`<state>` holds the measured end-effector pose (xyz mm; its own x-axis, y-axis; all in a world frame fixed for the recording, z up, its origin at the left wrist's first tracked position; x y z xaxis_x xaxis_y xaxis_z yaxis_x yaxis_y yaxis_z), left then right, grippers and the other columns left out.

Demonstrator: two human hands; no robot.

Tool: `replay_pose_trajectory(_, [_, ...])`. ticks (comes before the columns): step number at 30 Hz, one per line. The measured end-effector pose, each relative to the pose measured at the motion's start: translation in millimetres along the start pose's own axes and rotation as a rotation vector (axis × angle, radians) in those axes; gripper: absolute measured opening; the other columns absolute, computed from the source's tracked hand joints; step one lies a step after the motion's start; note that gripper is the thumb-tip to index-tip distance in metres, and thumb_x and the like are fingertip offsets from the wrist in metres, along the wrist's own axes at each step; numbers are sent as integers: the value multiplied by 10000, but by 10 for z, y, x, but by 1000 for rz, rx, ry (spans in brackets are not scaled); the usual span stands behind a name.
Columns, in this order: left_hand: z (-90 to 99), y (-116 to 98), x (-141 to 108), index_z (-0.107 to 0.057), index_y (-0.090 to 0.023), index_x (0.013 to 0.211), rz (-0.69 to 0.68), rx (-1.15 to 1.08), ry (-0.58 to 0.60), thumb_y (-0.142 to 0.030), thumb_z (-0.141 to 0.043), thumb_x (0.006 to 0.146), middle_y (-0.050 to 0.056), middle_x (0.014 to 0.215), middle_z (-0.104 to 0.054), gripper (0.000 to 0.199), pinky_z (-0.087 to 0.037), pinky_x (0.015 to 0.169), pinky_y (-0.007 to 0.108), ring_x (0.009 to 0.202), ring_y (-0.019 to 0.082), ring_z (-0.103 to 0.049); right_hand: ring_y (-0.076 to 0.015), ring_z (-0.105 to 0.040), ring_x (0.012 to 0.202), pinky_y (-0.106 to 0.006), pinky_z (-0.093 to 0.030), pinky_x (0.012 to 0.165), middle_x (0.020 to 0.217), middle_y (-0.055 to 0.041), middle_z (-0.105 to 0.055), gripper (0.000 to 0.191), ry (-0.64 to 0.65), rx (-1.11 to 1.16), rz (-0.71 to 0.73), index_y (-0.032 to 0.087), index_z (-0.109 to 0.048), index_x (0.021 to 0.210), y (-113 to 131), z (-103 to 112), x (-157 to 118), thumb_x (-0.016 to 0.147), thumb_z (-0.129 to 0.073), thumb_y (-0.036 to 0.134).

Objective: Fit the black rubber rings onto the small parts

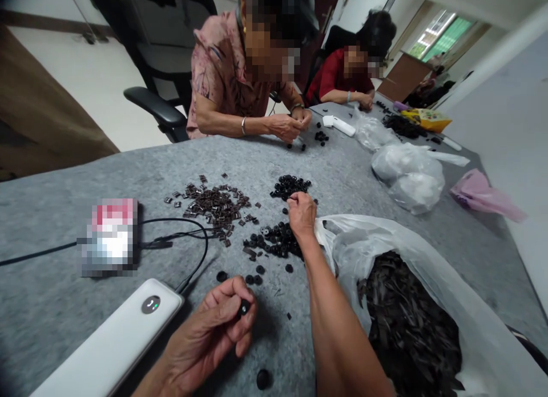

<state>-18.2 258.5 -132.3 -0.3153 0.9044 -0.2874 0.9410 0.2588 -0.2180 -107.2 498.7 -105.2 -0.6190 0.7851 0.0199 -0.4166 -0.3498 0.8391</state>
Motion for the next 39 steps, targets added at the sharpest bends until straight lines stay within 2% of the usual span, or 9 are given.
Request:
replay_pose_trajectory(3, [37,-61,1,-639,-114,842,-23,34,-82,-281,-900,719,19,670,-668,334,-566,500,205,527,68,-572,-62,-471,639,-185,-383,573,848,-41,-583,340,83,180,-72,126,-601,1021,98,-23,-397,820,-517,386])
replay_pose_trajectory(5, [55,-107,4,-635,-116,837,-45,54,-124,-283,-926,681,13,663,-667,370,-566,508,200,531,68,-578,-53,-486,618,-169,-358,508,858,-32,-578,384,156,335,-110,142,-572,1047,168,-47,-745,805,-536,437])
replay_pose_trajectory(8, [72,-179,7,-636,-118,828,-90,71,-163,-277,-949,639,1,642,-663,399,-568,512,196,528,70,-589,-35,-487,597,-135,-328,450,814,-8,-569,409,268,856,-261,150,-569,994,182,-126,-1249,701,-737,379])
replay_pose_trajectory(12, [94,-228,2,-631,-121,822,-132,89,-203,-248,-957,614,8,669,-690,407,-576,532,192,541,72,-610,-22,-490,572,-119,-350,421,784,3,-581,407,290,1048,-364,141,-590,948,76,-121,-1634,676,-823,335])
replay_pose_trajectory(20, [112,-121,10,-625,-122,833,-119,162,-238,-272,-969,587,-10,646,-670,448,-553,509,175,521,63,-589,-24,-502,553,-127,-374,403,796,2,-595,354,319,1046,-344,141,-606,949,-108,-126,-1922,713,-781,337])
replay_pose_trajectory(24, [136,-100,31,-625,-131,826,-132,188,-246,-282,-964,596,-12,642,-667,437,-549,494,186,510,62,-569,-23,-536,571,-140,-442,480,803,9,-584,294,223,926,-205,144,-642,970,-206,-14,-1939,747,-765,290])
replay_pose_trajectory(27, [172,-103,49,-637,-132,819,-148,200,-266,-277,-972,582,-14,625,-659,435,-547,487,186,506,61,-560,-10,-562,639,-139,-471,549,938,-9,-600,212,157,797,-69,159,-668,994,-241,97,-1933,818,-732,259])
replay_pose_trajectory(32, [214,-103,74,-649,-129,800,-153,216,-296,-272,-985,554,-13,600,-647,440,-539,484,179,500,55,-545,-1,-558,741,-115,-502,600,1059,-15,-582,138,154,639,92,190,-704,998,-185,164,-1949,864,-697,224])
replay_pose_trajectory(39, [259,-128,81,-665,-122,819,-167,245,-311,-246,-972,573,7,690,-704,413,-565,553,177,553,69,-625,-17,-585,812,-99,-535,647,1027,-13,-594,139,119,564,161,201,-712,989,-112,236,-1958,851,-722,203])
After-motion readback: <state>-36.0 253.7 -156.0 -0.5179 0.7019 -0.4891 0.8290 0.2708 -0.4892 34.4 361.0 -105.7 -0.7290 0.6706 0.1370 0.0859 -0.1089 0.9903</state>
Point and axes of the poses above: each hand's wrist, its own x-axis towards the middle knuckle, its own z-axis out of the back of the hand, y = z × x, the point moved 10 cm from there along x, towards the middle knuckle
